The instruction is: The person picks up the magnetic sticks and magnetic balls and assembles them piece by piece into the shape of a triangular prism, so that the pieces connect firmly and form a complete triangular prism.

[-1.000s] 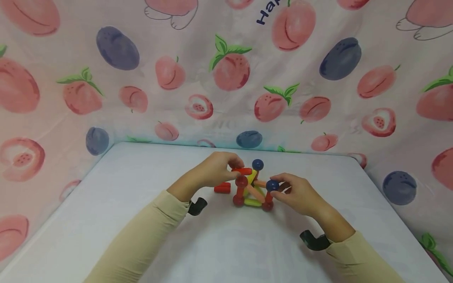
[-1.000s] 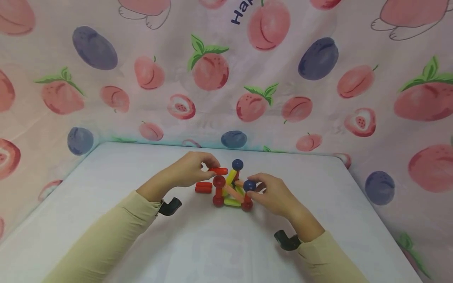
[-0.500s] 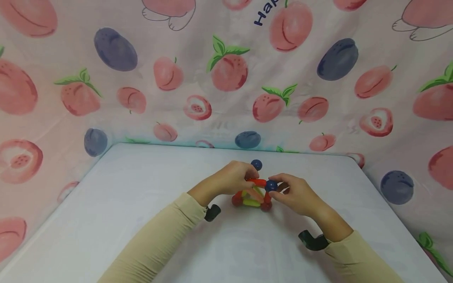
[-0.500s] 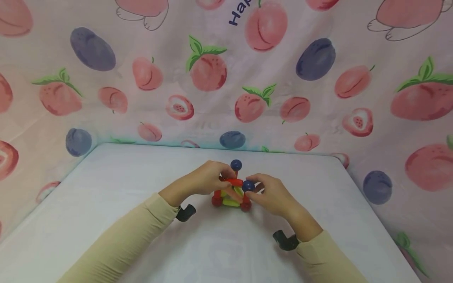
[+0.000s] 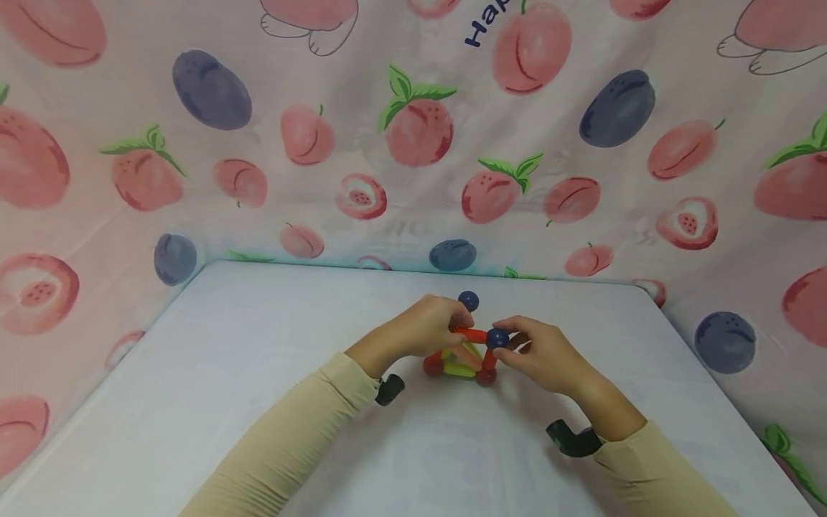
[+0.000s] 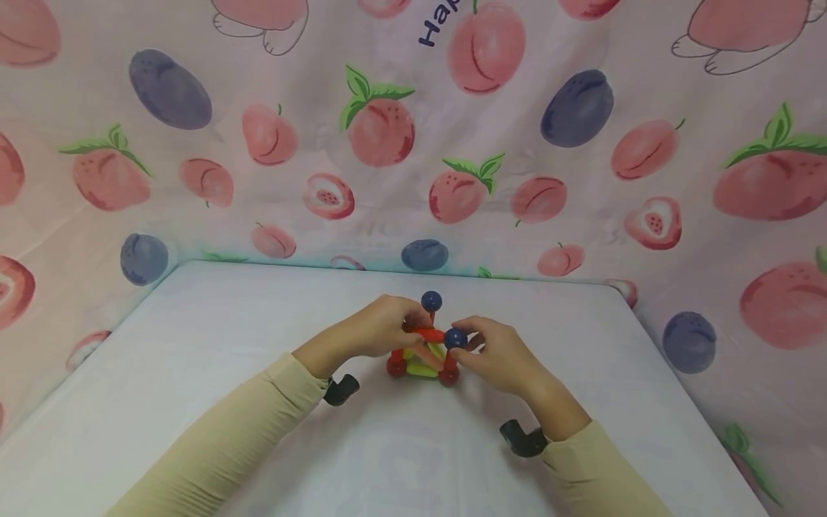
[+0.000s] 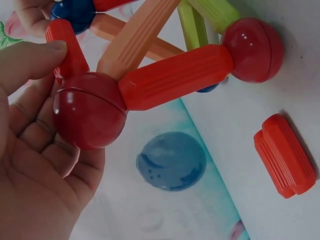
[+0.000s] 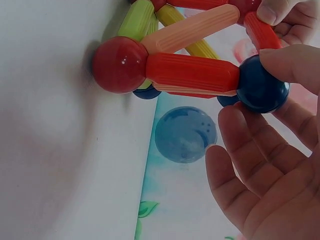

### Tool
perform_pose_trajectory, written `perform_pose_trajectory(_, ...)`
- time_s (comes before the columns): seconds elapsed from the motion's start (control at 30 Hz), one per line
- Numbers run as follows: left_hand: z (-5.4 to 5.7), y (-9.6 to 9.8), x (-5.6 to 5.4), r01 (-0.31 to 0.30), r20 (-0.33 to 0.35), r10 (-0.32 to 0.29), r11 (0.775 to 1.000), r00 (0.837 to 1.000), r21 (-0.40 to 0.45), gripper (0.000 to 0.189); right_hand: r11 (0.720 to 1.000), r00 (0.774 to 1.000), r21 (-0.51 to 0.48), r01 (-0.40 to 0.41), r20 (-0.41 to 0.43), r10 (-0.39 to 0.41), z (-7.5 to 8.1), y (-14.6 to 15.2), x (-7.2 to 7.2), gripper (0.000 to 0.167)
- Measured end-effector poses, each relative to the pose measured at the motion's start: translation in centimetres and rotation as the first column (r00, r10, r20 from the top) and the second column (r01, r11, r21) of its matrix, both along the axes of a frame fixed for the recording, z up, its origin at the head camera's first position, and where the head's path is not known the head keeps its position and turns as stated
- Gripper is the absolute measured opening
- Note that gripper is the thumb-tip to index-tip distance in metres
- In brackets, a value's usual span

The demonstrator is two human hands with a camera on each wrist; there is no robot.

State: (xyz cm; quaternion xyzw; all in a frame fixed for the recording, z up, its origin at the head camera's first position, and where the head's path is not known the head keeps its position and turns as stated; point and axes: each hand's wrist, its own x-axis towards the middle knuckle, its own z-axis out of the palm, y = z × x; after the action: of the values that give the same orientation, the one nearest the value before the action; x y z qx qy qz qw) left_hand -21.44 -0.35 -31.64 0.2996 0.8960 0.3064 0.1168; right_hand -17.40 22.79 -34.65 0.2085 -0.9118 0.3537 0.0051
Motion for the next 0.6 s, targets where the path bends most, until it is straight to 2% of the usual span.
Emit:
perform_pose_trajectory(0.33, -0.7, -0.1, 0.0, -0.022, -0.027, 0.023, 1.0, 0.999, 0.021, 0.025, 1.0, 1.0, 0.002, -0.006, -0.006, 0.006, -0.2, 0.2, -0.1, 0.037)
perform_pose_trajectory(0.43, -0.9, -0.7, 0.0, -0.029, -0.047, 0.03, 0.999, 0.998, 0.038, 0.031, 1.0, 1.0, -0.002, -0.009, -0.003, 0.009, -0.2, 0.2, -0.1, 0.037)
perform_pose_trajectory(0.6, -0.9, -2.3, 0.3, -0.084, -0.046, 0.087, 0.994, 0.995, 0.066, 0.037, 1.0, 1.0, -0.003, 0.0, 0.011, 0.0, 0.0, 0.1, 0.0, 0.039)
